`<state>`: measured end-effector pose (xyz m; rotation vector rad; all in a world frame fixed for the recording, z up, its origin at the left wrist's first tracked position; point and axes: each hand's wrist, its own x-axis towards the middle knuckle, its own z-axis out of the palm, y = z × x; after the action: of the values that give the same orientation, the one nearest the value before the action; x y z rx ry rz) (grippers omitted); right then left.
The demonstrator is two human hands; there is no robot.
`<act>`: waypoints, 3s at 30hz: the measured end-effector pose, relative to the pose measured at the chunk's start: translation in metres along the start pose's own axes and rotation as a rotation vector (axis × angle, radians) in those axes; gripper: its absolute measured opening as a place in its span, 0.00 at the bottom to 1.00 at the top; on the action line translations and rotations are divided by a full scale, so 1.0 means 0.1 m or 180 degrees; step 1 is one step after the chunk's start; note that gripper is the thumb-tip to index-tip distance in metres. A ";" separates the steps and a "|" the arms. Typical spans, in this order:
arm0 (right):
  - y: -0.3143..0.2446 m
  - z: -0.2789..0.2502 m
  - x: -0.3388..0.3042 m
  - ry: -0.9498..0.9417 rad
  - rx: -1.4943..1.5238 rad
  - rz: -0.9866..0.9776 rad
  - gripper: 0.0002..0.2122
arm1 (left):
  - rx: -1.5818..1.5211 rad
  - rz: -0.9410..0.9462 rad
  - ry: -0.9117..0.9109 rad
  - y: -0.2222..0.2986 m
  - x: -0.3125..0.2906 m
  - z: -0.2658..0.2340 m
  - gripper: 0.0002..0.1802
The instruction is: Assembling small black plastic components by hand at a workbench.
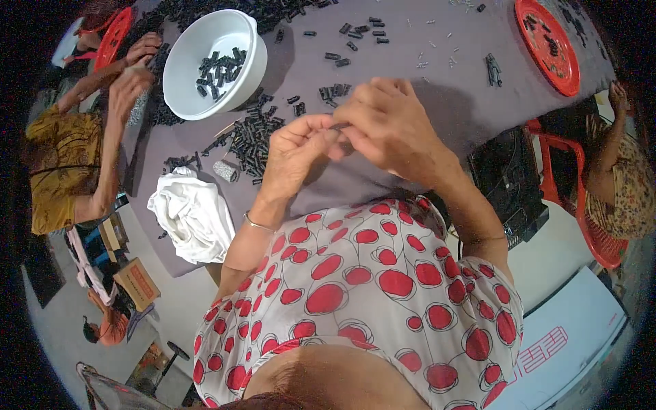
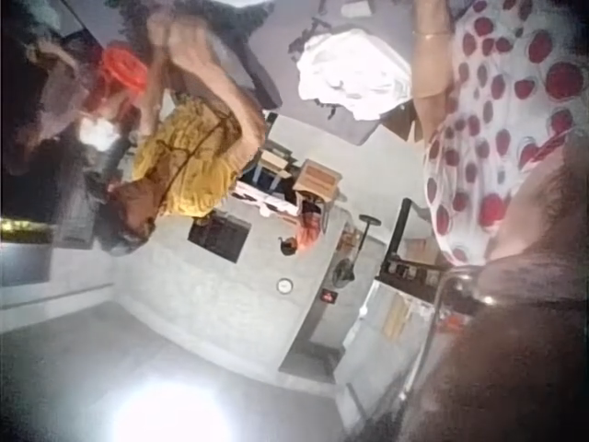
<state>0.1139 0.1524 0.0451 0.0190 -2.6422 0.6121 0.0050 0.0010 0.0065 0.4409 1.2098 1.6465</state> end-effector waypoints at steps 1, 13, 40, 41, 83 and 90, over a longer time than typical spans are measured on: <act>0.01 0.00 0.00 0.0076 0.0230 0.0192 0.08 | -0.0258 -0.0107 -0.0155 0.01 0.01 -0.02 0.11; -0.03 -0.12 -0.02 -0.0149 0.1766 0.0232 0.09 | -0.0826 -0.0751 -0.1012 0.06 -0.04 -0.04 0.12; 0.53 0.20 0.24 -0.0446 0.0275 0.0264 0.07 | -0.1022 -0.0545 -0.0603 0.04 -0.01 -0.05 0.10; 0.48 0.18 0.23 -0.0272 0.0210 0.0319 0.07 | -0.1019 -0.0548 -0.0598 0.05 0.00 -0.05 0.10; -0.07 0.17 0.09 0.0573 0.1357 0.1125 0.05 | 0.0023 0.0291 0.0413 -0.01 -0.01 0.03 0.10; -0.13 0.23 0.09 0.0654 0.1346 0.1311 0.06 | -0.0004 0.0575 0.0551 -0.09 -0.01 0.03 0.09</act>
<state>0.0974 0.1320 0.0353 -0.4467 -2.2829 1.2280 0.0128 0.0017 0.0000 0.4237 1.3277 1.8708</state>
